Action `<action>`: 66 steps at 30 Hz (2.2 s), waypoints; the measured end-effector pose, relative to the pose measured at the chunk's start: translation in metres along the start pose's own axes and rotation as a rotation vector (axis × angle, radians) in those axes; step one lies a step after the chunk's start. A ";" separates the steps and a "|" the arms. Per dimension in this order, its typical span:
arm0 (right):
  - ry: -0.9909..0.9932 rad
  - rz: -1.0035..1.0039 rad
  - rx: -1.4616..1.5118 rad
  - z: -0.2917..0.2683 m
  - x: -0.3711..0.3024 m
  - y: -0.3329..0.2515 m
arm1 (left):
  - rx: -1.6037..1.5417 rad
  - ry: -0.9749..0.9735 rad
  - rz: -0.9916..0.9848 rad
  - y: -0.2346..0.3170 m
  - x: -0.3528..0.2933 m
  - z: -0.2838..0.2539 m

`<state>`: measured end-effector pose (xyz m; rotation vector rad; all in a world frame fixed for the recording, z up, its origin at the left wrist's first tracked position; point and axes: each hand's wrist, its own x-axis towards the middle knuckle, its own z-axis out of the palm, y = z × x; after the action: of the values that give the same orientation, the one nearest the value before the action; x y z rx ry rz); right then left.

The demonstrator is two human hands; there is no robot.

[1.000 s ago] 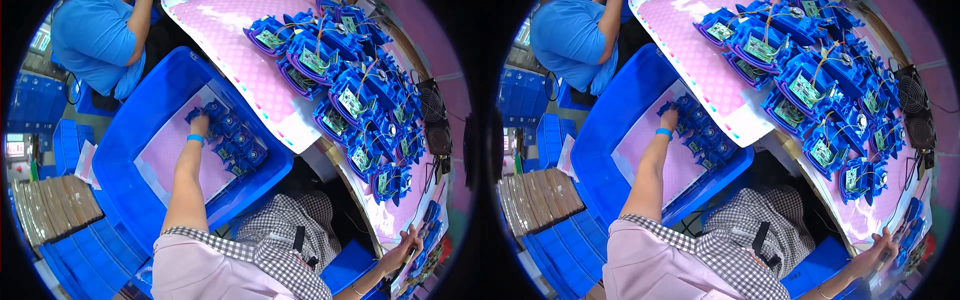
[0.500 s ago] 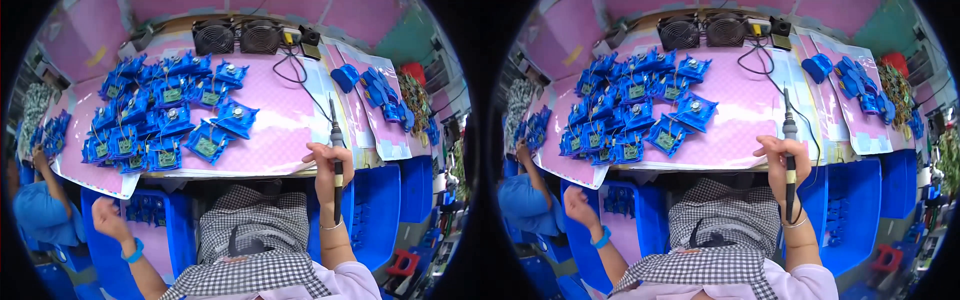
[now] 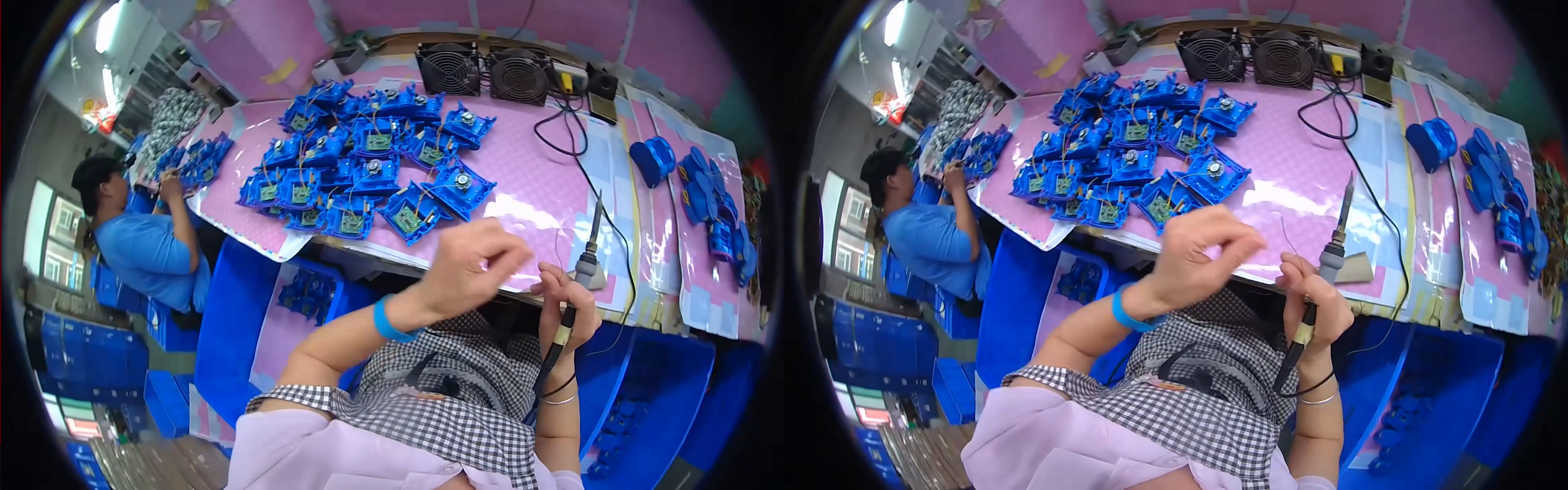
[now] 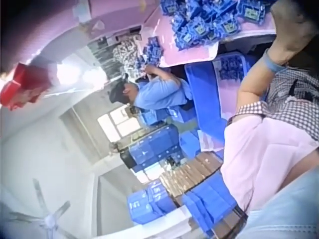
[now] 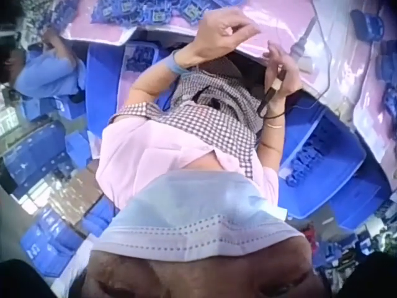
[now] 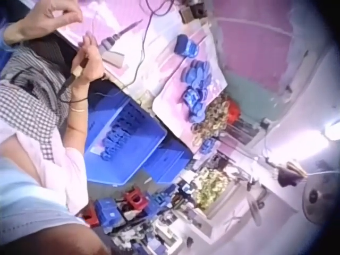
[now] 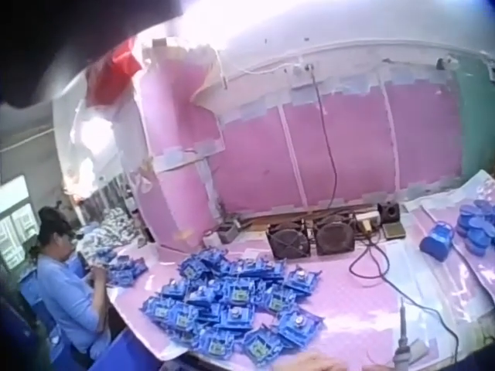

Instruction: Soldering electronic components onto a circuit board within a plastic housing on a factory assembly line.

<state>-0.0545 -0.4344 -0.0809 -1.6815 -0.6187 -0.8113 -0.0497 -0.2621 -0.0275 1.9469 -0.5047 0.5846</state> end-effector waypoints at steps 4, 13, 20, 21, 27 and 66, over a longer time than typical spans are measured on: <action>0.068 0.067 0.019 -0.008 0.006 0.012 | 0.604 0.179 -0.082 -0.040 0.011 -0.089; 0.023 0.256 0.064 0.001 0.008 0.014 | 1.176 -0.150 -0.348 -0.154 -0.012 -0.228; 0.026 0.260 -0.143 0.003 0.021 0.017 | 1.121 0.305 -0.239 -0.040 -0.083 -0.264; 0.013 0.259 -0.184 0.005 0.024 0.019 | 1.153 0.334 -0.386 -0.037 -0.115 -0.277; -0.084 0.200 -0.304 0.024 0.034 0.018 | 1.341 0.119 -1.017 -0.146 -0.364 -0.345; 0.110 0.372 0.020 -0.009 0.018 0.008 | 0.865 -0.438 -0.039 -0.095 -0.002 -0.048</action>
<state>-0.0388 -0.4454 -0.0705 -1.6558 -0.2257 -0.6205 -0.0049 -0.1789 -0.0773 2.9359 -0.5255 0.3672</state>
